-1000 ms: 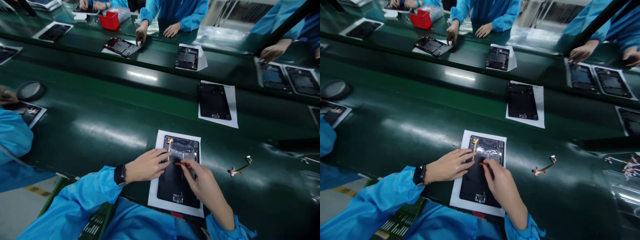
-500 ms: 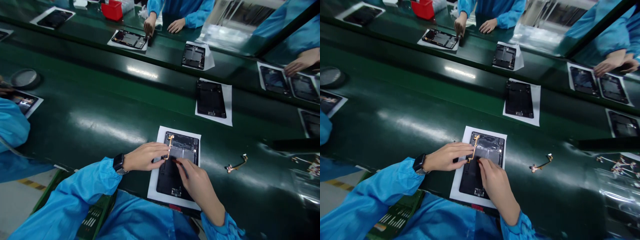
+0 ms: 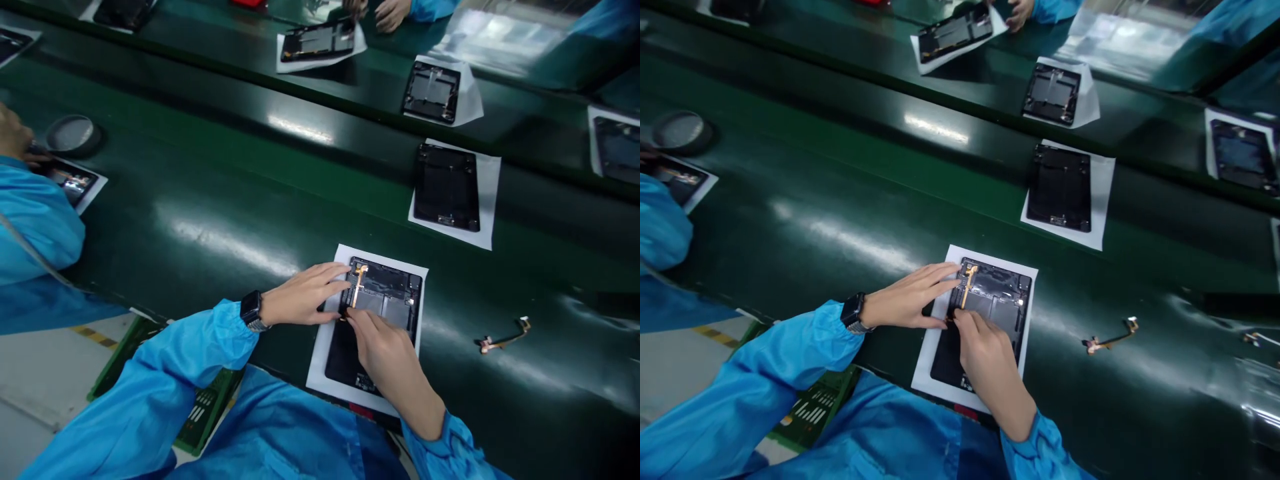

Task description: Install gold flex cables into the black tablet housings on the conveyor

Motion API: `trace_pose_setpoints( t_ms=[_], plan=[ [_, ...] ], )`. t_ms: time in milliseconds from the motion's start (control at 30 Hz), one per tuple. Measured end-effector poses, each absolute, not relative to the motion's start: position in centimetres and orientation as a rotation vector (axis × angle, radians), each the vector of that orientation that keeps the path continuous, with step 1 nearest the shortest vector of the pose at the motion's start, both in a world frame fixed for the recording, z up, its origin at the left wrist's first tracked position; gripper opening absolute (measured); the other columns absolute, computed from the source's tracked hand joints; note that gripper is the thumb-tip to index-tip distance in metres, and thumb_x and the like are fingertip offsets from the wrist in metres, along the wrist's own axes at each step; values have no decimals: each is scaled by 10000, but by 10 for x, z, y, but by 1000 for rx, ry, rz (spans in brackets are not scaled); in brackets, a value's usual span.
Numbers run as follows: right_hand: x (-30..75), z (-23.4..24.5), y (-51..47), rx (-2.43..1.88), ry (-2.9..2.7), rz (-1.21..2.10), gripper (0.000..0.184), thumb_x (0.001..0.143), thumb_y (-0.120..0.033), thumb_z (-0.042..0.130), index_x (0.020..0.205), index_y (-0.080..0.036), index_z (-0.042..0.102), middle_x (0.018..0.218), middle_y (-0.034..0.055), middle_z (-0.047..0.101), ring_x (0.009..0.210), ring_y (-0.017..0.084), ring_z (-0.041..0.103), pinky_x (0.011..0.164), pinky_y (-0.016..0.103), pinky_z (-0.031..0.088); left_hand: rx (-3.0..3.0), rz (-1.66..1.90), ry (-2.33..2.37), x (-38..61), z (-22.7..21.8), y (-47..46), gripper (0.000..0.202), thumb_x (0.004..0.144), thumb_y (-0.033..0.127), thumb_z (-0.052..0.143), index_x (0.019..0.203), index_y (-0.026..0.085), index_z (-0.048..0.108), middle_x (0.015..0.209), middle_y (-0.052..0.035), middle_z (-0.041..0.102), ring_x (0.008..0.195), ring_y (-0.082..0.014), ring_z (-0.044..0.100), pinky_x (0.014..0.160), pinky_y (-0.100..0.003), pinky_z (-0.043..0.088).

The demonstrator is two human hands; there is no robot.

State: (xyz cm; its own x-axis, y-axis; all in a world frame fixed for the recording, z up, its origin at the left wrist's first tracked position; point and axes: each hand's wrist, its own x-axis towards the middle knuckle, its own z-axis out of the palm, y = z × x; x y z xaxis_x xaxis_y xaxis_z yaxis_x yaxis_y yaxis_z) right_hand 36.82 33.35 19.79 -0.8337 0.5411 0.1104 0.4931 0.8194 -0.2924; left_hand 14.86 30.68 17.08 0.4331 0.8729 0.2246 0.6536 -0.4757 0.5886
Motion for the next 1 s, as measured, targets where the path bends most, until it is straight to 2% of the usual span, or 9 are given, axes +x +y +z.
trace_pose_setpoints(
  t_ms=[133,233,500,700,1000],
  plan=[
    [377,195,330,-905,-2632,548,162,988,-180,463,1084,-166,592,940,74,709,782,198,692,667,297,549,2277,681,1285,151,171,305,943,770,483,767,1473,103,267,1537,-253,253,1459,-353,200,1177,-522,262],
    [382,194,327,-952,-2537,611,168,993,-211,474,1118,-193,586,978,71,718,833,196,703,706,299,564,2290,641,1301,154,169,304,1048,745,498,784,1505,101,182,1554,-265,202,1474,-357,138,1187,-535,218],
    [372,194,324,-891,-2645,589,169,990,-157,454,1098,-153,583,958,82,710,807,185,687,704,288,538,2283,602,1318,155,167,304,1043,757,488,779,1508,107,163,1563,-253,185,1482,-342,114,1200,-525,182],
    [357,201,325,-857,-2819,385,200,987,-151,414,978,-146,614,847,87,693,656,196,649,566,293,466,2309,602,1323,155,164,304,1029,752,501,778,1494,83,201,1561,-254,193,1483,-336,112,1204,-515,172],
    [376,202,330,-889,-2805,326,206,997,-171,401,1020,-143,604,785,69,685,630,180,654,561,267,460,2317,597,1334,155,166,303,1073,725,510,796,1500,93,182,1569,-248,175,1487,-326,93,1210,-502,170]
  ],
)
